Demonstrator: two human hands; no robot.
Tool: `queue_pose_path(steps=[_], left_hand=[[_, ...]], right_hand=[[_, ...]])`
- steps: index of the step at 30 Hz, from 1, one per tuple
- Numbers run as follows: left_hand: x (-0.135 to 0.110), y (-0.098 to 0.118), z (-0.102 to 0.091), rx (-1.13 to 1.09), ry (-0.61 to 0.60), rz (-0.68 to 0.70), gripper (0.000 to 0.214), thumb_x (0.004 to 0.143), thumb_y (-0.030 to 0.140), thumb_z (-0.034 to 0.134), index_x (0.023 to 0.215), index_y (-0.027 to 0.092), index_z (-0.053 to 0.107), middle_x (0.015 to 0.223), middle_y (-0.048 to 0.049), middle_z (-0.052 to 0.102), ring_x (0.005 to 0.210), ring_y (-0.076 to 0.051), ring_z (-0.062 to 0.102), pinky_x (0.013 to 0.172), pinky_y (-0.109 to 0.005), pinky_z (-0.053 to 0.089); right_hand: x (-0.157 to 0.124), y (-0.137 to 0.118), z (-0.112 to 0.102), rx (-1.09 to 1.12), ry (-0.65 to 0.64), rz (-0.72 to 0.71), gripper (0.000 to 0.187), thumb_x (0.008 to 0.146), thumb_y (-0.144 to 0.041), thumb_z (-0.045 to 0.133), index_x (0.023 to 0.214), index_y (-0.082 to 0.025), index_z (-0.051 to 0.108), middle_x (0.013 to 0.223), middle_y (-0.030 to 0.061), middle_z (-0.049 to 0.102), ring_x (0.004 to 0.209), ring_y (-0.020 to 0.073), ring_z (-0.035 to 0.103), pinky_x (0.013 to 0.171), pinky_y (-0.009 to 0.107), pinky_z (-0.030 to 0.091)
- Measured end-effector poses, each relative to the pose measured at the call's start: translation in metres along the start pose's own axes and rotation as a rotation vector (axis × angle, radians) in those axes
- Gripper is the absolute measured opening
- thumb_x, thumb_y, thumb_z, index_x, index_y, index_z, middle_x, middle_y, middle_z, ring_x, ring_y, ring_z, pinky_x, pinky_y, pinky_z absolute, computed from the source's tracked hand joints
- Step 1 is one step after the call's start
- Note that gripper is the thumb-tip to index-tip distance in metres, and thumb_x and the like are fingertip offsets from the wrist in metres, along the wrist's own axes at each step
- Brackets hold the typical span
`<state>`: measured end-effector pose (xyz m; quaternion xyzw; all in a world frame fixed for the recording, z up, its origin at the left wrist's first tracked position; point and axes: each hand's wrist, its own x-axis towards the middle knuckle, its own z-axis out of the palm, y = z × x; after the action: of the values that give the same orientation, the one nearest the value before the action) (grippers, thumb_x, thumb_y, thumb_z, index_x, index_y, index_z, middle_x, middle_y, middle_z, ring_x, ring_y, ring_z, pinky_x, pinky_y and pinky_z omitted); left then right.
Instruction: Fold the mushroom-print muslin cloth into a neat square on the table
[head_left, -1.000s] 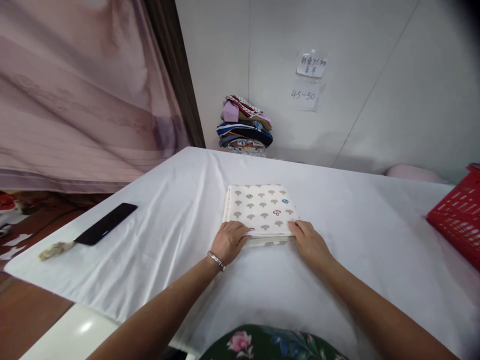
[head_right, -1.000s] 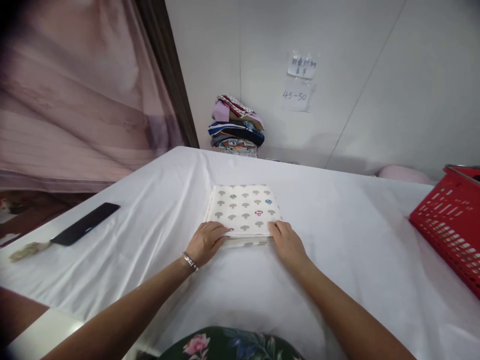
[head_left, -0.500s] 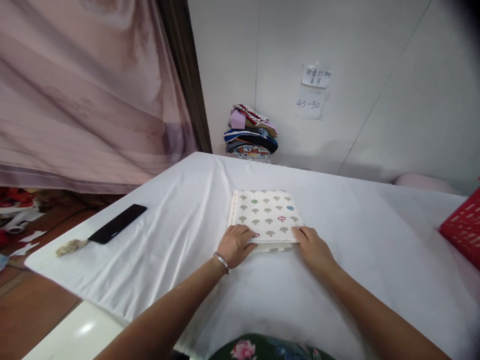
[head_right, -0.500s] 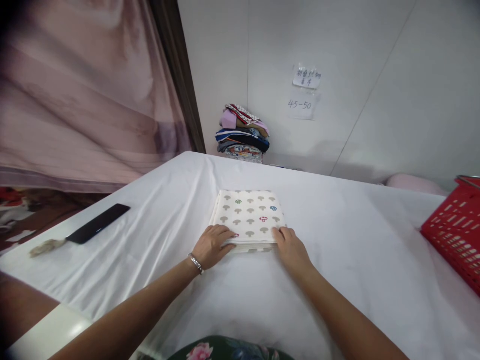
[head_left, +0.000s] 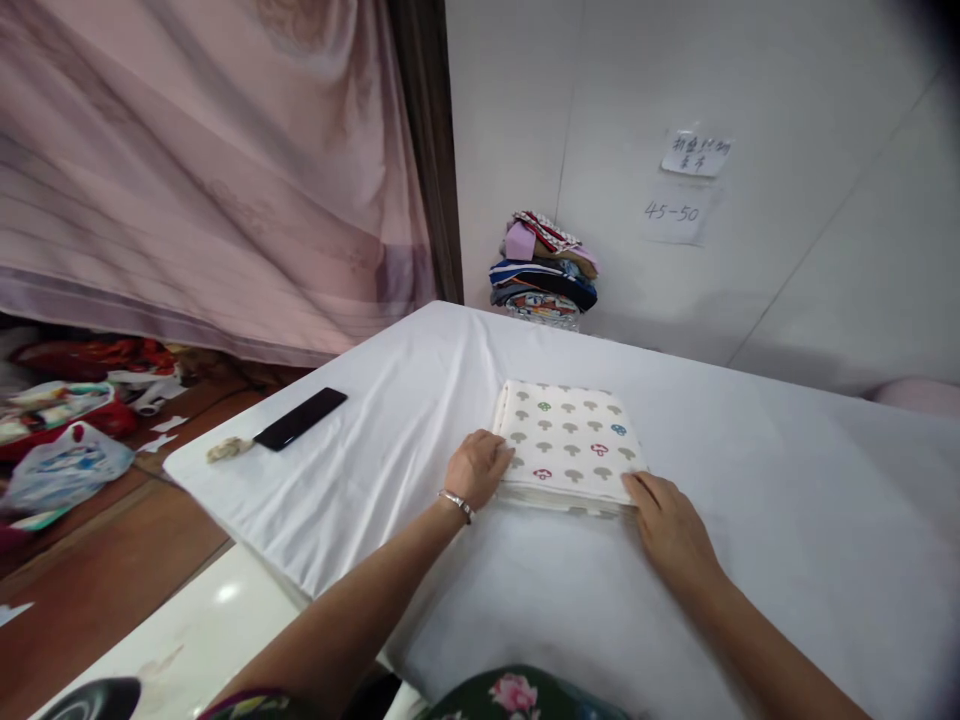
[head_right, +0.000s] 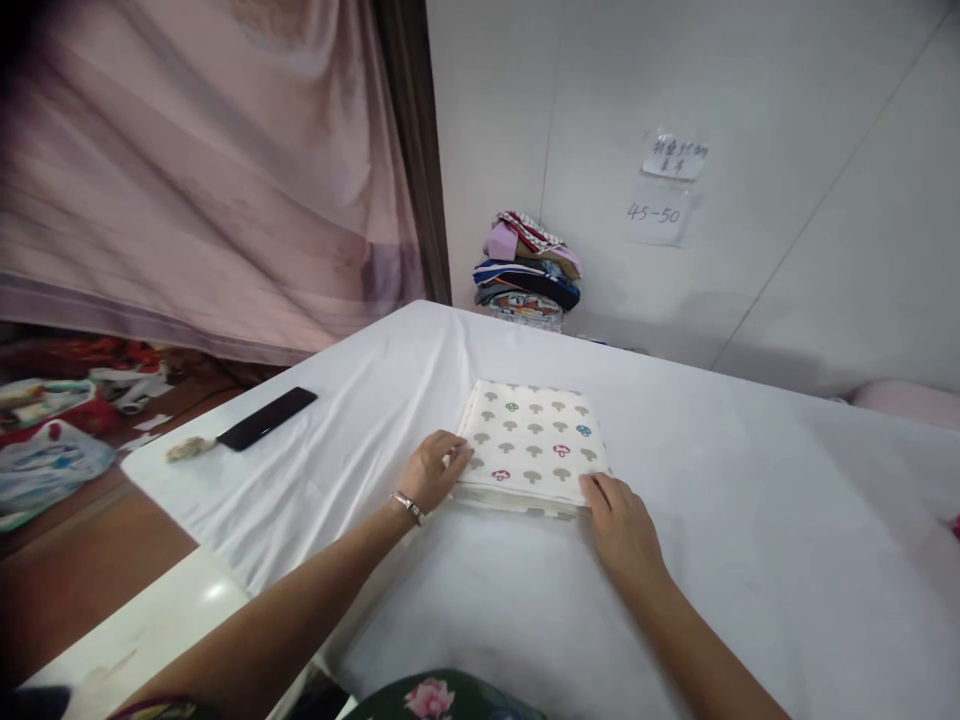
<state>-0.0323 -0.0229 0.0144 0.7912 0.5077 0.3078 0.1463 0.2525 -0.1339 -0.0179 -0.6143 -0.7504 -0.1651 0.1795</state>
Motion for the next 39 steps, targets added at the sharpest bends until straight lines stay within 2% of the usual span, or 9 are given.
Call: queue_pose_path(steps=[3,6,8,11,16,22,29,33,39], left_hand=[[0.012,-0.001,0.000,-0.031,-0.075,-0.304,0.020,0.078,0.032,0.054,0.094,0.021,0.059,0.088,-0.0017,0.063,0.078,-0.015,0.057,0.069,-0.026,0.043],[0.025,0.002,0.002,0.009,-0.185,-0.437,0.025,0.074,0.043,0.058,0.086,0.022,0.059,0.084,-0.0014,0.064,0.077,-0.018,0.058,0.065,-0.027,0.041],[0.033,0.003,0.003,0.048,-0.229,-0.452,0.026,0.071,0.046,0.059,0.078,0.021,0.058,0.080,-0.0020,0.064,0.076,-0.019,0.059,0.062,-0.027,0.040],[0.039,0.001,0.006,0.035,-0.228,-0.468,0.023,0.073,0.044,0.059,0.072,0.021,0.055,0.077,-0.0014,0.064,0.074,-0.018,0.059,0.059,-0.026,0.039],[0.034,-0.006,0.009,0.005,-0.204,-0.508,0.021,0.078,0.041,0.053,0.072,0.021,0.055,0.075,-0.0012,0.064,0.071,-0.017,0.058,0.057,-0.024,0.038],[0.029,-0.006,0.009,-0.001,-0.194,-0.521,0.019,0.078,0.040,0.052,0.073,0.021,0.057,0.076,-0.0020,0.065,0.072,-0.017,0.059,0.058,-0.024,0.039],[0.072,-0.002,0.005,0.008,-0.247,-0.518,0.042,0.074,0.060,0.049,0.078,0.020,0.061,0.083,-0.0075,0.066,0.073,-0.022,0.061,0.057,-0.027,0.042],[0.088,0.000,0.017,0.024,-0.197,-0.511,0.032,0.077,0.050,0.052,0.081,0.019,0.060,0.090,-0.0092,0.066,0.084,-0.024,0.061,0.066,-0.029,0.043],[0.075,-0.015,0.028,0.016,-0.129,-0.543,0.026,0.087,0.039,0.040,0.085,0.019,0.055,0.091,-0.0087,0.066,0.086,-0.020,0.061,0.070,-0.028,0.042]], right_hand=[[0.000,0.002,0.004,0.018,0.006,-0.009,0.043,0.081,-0.009,0.035,0.121,-0.018,0.049,0.114,0.0102,0.055,0.100,0.0244,0.051,0.079,0.037,0.045],[0.004,0.004,0.004,0.006,-0.025,0.002,0.046,0.081,-0.009,0.035,0.124,-0.020,0.047,0.113,0.0090,0.056,0.099,0.0240,0.052,0.078,0.037,0.045],[0.007,0.004,0.003,-0.011,-0.045,0.009,0.048,0.080,-0.008,0.036,0.125,-0.020,0.047,0.112,0.0083,0.057,0.097,0.0238,0.053,0.076,0.037,0.046],[0.006,0.006,0.004,-0.007,-0.040,-0.005,0.047,0.080,-0.008,0.037,0.124,-0.021,0.048,0.108,0.0084,0.058,0.095,0.0236,0.054,0.075,0.036,0.047],[-0.005,0.013,0.013,0.044,0.048,-0.088,0.041,0.084,-0.010,0.035,0.120,-0.019,0.051,0.108,0.0102,0.058,0.098,0.0236,0.053,0.079,0.036,0.048],[-0.012,0.018,0.019,0.051,0.048,-0.119,0.042,0.085,-0.010,0.033,0.122,-0.019,0.050,0.111,0.0111,0.057,0.100,0.0247,0.052,0.081,0.039,0.047],[-0.011,0.006,0.020,0.093,0.139,-0.111,0.052,0.082,-0.008,0.032,0.132,-0.022,0.041,0.121,0.0115,0.054,0.108,0.0257,0.051,0.086,0.043,0.044],[-0.013,0.002,0.024,0.123,0.112,-0.174,0.060,0.081,-0.005,0.032,0.137,-0.023,0.032,0.129,0.0089,0.051,0.117,0.0240,0.047,0.092,0.043,0.041],[-0.017,0.006,0.025,0.127,0.074,-0.214,0.066,0.079,-0.003,0.033,0.141,-0.023,0.023,0.130,0.0075,0.050,0.121,0.0224,0.044,0.095,0.041,0.040]])
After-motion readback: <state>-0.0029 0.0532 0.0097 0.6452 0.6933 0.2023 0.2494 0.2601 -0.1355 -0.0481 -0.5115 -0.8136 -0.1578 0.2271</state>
